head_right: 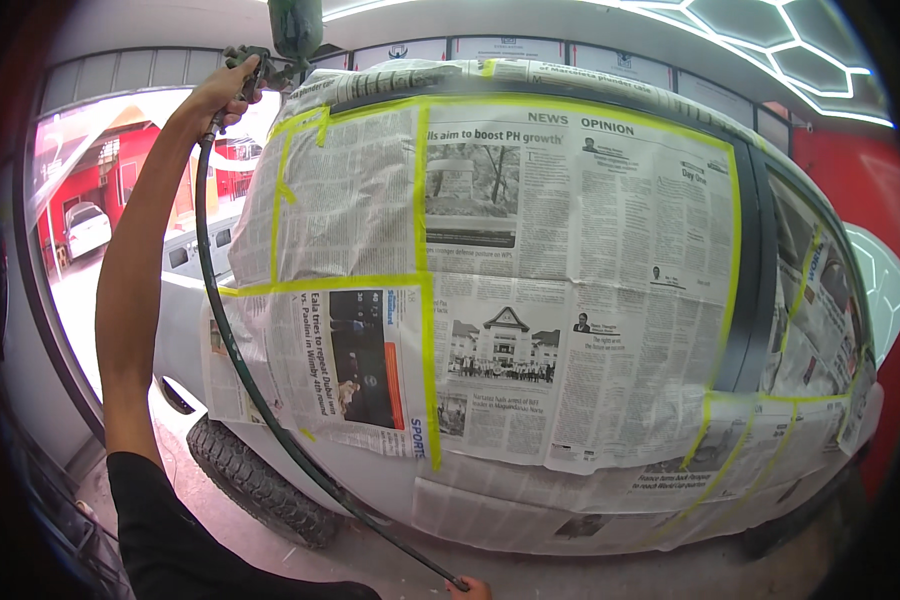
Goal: Using a spray gun to apply paint to the pillars and upper body of a vehicle that has been masked off with newspaper and tape.
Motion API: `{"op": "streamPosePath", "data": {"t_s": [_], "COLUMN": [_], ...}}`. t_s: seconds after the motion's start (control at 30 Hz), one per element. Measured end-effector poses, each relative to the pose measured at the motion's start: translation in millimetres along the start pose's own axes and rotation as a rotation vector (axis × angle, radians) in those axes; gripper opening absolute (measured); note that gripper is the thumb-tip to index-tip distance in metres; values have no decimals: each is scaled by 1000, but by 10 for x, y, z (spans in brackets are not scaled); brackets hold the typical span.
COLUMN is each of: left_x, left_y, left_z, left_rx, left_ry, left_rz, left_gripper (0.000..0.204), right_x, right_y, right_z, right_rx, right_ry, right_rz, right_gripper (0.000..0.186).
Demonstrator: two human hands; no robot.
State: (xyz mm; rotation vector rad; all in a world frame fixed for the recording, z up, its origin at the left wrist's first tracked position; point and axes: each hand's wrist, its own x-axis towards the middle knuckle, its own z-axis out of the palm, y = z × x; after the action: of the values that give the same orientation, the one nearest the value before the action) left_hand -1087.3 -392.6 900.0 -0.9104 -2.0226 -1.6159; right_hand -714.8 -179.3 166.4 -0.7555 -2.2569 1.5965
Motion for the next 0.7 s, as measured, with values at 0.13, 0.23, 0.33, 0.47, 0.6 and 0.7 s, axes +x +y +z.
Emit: {"op": "streamPosePath", "data": {"t_s": [0.13,0.23,0.33,0.47,0.6,0.7], "left_x": [-32,-64,-44,-74,-105,-92], "left_y": [54,106,111,131,175,165], "left_z": [37,76,69,-14,2,-28], "left_rx": [58,-3,-72,-126,-63,13], "left_ry": [11,-12,-54,-103,-2,89], "left_rz": [20,-4,-7,7,-13,-17], "left_gripper": [42,42,42,42,42,42], "right_x": [-99,-176,-224,-285,-270,-275], "right_y": [-194,-253,-352,-458,-408,-450], "right_z": [-43,-52,-94,-119,-96,-77], "right_rx": [49,64,73,95,97,63], "right_ry": [-49,-28,-44,-74,-72,-33], "right_rz": [76,101,109,116,115,53], "right_gripper": [28,29,30,30,30,28]}}
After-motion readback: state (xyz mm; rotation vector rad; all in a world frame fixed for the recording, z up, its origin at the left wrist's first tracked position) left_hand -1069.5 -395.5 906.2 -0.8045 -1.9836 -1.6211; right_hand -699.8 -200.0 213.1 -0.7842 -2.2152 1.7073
